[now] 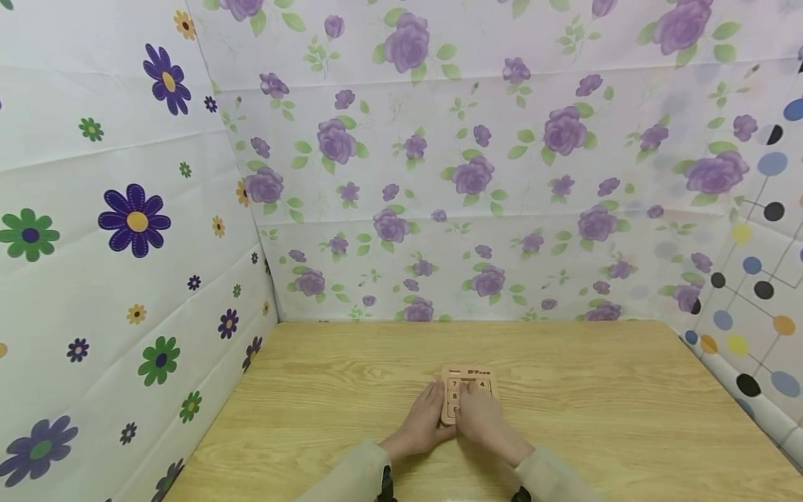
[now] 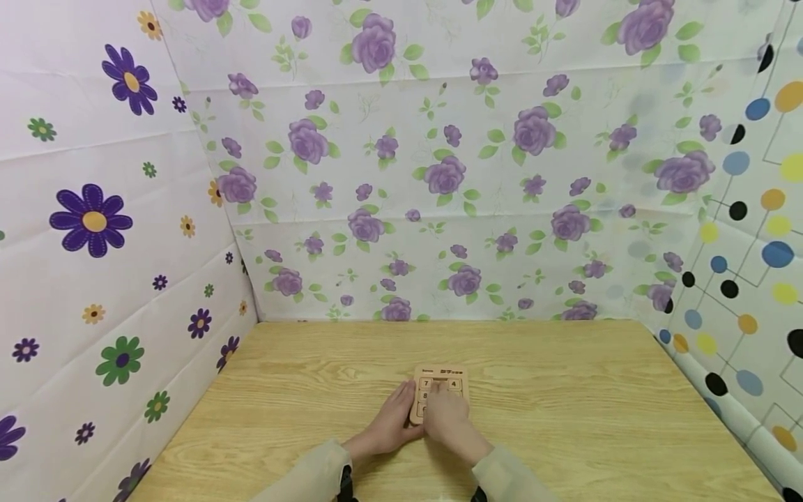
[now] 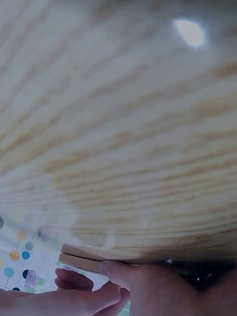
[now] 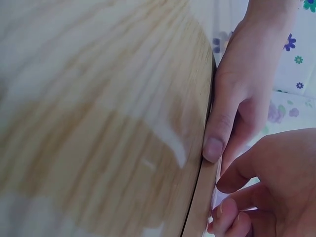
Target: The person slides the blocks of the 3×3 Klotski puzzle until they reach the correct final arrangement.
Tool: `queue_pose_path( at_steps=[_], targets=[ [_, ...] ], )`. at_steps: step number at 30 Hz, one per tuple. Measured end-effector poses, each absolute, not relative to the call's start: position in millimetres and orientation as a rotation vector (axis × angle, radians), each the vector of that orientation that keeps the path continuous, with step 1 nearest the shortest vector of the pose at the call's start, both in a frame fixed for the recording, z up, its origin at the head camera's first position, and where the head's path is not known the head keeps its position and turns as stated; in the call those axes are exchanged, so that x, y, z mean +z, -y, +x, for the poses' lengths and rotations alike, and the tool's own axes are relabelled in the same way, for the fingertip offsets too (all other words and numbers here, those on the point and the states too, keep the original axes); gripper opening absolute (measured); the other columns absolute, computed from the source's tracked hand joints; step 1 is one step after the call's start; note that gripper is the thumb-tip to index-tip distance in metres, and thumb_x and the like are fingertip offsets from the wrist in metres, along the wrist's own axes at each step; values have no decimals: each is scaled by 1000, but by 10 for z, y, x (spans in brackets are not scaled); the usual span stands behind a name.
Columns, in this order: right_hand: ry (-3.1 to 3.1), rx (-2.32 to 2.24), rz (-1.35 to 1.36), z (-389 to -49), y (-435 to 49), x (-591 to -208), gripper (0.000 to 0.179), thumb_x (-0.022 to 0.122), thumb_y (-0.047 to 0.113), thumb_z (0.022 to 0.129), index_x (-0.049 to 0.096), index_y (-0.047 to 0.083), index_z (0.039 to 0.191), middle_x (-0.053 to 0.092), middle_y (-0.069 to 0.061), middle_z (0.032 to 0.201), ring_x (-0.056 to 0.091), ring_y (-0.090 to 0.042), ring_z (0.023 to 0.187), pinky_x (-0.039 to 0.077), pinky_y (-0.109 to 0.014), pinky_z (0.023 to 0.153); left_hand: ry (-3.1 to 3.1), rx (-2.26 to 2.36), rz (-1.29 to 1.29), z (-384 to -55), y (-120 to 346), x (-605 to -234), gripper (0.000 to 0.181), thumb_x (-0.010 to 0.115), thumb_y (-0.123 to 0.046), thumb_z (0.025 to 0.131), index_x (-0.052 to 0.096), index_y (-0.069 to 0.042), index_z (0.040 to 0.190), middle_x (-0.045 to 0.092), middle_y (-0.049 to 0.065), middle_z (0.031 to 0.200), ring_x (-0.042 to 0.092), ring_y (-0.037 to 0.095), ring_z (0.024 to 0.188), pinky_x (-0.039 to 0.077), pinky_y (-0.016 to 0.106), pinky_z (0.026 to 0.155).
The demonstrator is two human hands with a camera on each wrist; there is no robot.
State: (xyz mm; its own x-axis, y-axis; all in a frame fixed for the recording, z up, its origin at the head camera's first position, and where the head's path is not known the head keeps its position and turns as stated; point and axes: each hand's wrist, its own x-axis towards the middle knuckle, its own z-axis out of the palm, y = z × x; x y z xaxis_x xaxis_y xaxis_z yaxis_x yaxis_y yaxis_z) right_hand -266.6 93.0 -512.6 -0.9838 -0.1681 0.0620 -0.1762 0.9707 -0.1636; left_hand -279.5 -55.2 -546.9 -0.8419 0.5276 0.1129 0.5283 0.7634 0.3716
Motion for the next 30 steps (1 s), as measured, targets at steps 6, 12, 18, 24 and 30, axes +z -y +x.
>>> queue_pose_path(
  at_steps=[6,12,18,24,30],
  targets=[
    [3068,254,255,-2680,-970,-5117,52,55,18,91,49,-10,134,52,-26,138,59,-21,74,54,-30,51,2954,-682,-870,-2831,567,-5500,96,60,-53,90,18,9,150,22,25,157,21,37,147,21,47,121],
    [3053,255,243,-2659,-988,-5086,53,57,20,92,49,-11,134,53,-26,136,58,-18,66,52,-29,47,2920,-657,-896,-2816,568,-5490,98,62,-52,89,18,11,149,22,27,157,23,39,146,22,47,121],
    [3042,240,183,-2661,-1007,-5092,55,58,22,92,48,-11,135,54,-25,134,47,-13,52,43,-24,39,2892,-699,-913,-2812,572,-5478,98,63,-50,89,17,11,149,22,27,157,22,39,146,21,48,121],
    [3043,238,164,-2668,-1017,-5101,55,59,23,91,50,-13,132,55,-26,131,50,-16,56,48,-27,42,2882,-705,-926,-2826,568,-5498,98,64,-50,89,16,11,150,21,27,157,22,39,146,20,49,121],
    [3060,231,152,-2651,-1012,-5096,53,59,23,92,51,-13,130,58,-25,123,54,-20,64,53,-32,47,2880,-700,-927,-2825,563,-5517,99,63,-52,89,17,11,150,21,27,157,22,39,146,21,48,121]
  ],
)
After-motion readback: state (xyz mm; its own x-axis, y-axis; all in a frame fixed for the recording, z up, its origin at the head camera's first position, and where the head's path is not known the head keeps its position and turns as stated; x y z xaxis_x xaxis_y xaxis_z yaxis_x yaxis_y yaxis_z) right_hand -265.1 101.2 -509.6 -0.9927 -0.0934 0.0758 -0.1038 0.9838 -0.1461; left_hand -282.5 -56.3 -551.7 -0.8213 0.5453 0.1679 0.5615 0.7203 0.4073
